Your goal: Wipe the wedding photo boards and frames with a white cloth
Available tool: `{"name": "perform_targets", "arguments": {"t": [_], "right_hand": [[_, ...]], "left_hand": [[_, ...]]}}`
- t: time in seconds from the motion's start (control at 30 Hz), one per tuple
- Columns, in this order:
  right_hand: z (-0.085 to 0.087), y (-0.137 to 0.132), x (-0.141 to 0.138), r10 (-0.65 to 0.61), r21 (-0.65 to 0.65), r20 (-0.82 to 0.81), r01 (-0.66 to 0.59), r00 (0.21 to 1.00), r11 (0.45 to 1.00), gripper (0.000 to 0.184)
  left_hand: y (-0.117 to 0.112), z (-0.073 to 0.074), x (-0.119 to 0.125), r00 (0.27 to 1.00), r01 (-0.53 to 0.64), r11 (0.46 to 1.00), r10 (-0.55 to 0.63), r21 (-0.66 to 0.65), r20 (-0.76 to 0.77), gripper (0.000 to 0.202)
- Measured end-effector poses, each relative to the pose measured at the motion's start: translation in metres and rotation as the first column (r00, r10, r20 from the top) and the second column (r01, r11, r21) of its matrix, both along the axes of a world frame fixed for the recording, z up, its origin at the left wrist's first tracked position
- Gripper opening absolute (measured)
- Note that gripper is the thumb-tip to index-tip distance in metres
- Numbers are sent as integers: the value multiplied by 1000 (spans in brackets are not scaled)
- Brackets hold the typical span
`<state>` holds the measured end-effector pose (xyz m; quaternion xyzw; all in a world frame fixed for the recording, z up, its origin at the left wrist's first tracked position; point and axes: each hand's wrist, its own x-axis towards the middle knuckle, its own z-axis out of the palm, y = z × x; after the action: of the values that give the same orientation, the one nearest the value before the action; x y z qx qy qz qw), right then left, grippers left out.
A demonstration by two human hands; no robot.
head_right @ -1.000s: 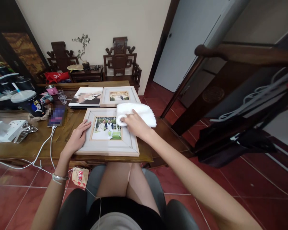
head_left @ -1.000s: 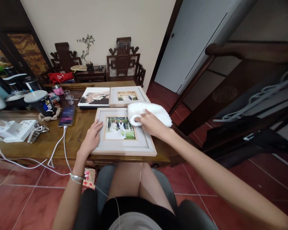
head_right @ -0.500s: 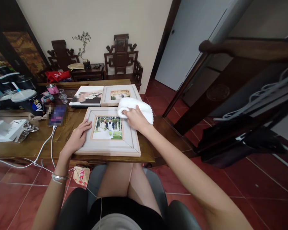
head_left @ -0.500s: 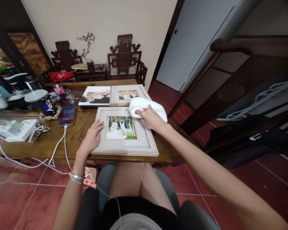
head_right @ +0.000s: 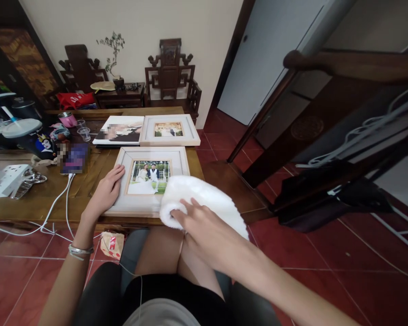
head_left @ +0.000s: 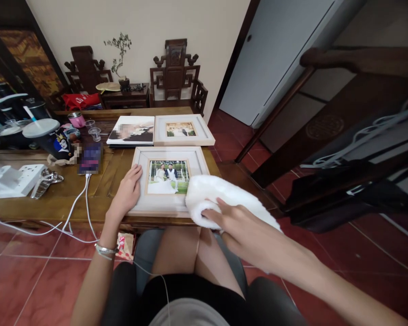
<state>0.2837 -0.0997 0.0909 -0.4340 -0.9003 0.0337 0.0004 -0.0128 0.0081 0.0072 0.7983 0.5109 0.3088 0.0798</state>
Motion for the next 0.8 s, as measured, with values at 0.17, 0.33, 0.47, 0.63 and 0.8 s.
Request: {"name": "perform_targets", "arguments": {"t": [0.17, 0.33, 0.47, 0.63, 0.8], "right_hand": [[1, 18, -16, -62, -54, 24, 63, 998, 997, 50], [-11, 108, -20, -179, 170, -60, 187, 982, 967, 54], [-21, 162, -30, -111, 282, 10, 104, 994, 954, 60], [-32, 135, -38, -39, 221, 98, 16, 994, 975, 56], [-1, 48, -30, 89, 5, 83, -89, 993, 996, 54]], "left_hand": [[-1, 3, 0, 1000, 24, 1000, -24, -7, -20, 42], [0, 1, -4, 999, 30, 1000, -30, -1, -20, 43], [1, -3, -4, 1000, 19, 1000, -19, 8, 1, 45], [1, -5, -3, 1000, 16, 1000, -16, 10, 14, 46], [-1, -4, -2, 1000, 18, 1000, -18, 12, 17, 46]]}}
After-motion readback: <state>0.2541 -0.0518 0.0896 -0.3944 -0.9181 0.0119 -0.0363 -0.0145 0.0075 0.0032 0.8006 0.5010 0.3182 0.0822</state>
